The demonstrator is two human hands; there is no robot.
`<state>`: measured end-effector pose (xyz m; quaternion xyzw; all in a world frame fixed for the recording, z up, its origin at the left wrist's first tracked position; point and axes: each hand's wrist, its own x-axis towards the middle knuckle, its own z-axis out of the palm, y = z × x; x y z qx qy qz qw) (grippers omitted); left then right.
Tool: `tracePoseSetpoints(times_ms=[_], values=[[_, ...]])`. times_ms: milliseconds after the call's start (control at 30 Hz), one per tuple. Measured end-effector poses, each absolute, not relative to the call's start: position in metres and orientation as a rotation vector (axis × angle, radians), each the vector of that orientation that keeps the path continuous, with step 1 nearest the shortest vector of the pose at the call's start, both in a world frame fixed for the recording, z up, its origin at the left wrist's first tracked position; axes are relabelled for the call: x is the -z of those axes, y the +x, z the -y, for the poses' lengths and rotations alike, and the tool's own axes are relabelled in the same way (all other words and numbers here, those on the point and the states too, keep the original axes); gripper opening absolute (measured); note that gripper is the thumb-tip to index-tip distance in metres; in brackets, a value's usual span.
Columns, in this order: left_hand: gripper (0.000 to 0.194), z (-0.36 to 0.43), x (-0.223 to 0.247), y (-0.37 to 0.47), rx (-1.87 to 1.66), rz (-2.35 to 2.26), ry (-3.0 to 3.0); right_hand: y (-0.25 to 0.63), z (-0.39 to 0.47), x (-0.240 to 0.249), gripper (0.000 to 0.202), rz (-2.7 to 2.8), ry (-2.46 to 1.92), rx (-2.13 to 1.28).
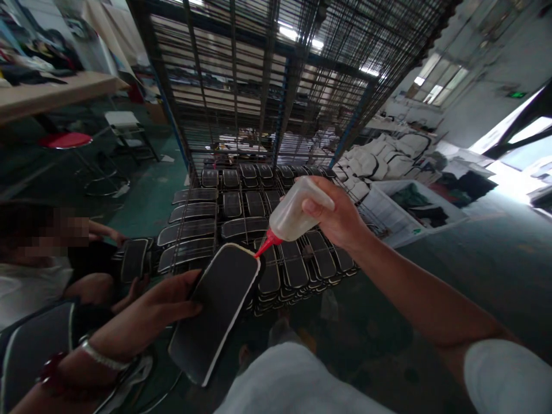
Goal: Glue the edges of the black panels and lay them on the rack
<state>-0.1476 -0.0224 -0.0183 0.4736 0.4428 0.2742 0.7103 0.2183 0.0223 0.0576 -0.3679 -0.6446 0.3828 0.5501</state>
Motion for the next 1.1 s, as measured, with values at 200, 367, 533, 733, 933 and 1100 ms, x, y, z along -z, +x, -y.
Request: tracePoseSetpoints(times_ms=[200, 367, 533, 733, 933, 1100], values=[[0.03, 0.023, 0.019, -0.146, -0.6, -0.968, 1.064, 0.215, -0.02, -0.053, 0.062, 1.483, -0.898, -0.907], [0.03, 0.025, 0.018, -0.142, -0.641, -0.969, 1.028, 0.206, -0.02, -0.05, 0.06, 1.308, -0.923, -0.861], [0.034, 0.025, 0.017, -0.133, -0.714, -0.949, 0.932, 0.206, -0.021, -0.043, 0.058, 1.165, -0.925, -0.938], [0.036, 0.024, 0.018, -0.129, -0.734, -0.91, 0.798, 0.201, -0.017, -0.032, 0.053, 1.109, -0.929, -0.912], [0.038, 0.022, 0.02, -0.124, -0.753, -0.885, 0.765, 0.194, -0.004, -0.025, 0.049, 1.087, -0.93, -0.966], [0.038, 0.02, 0.022, -0.123, -0.785, -0.885, 0.769, 0.19, 0.005, -0.016, 0.051, 1.114, -0.962, -0.974]])
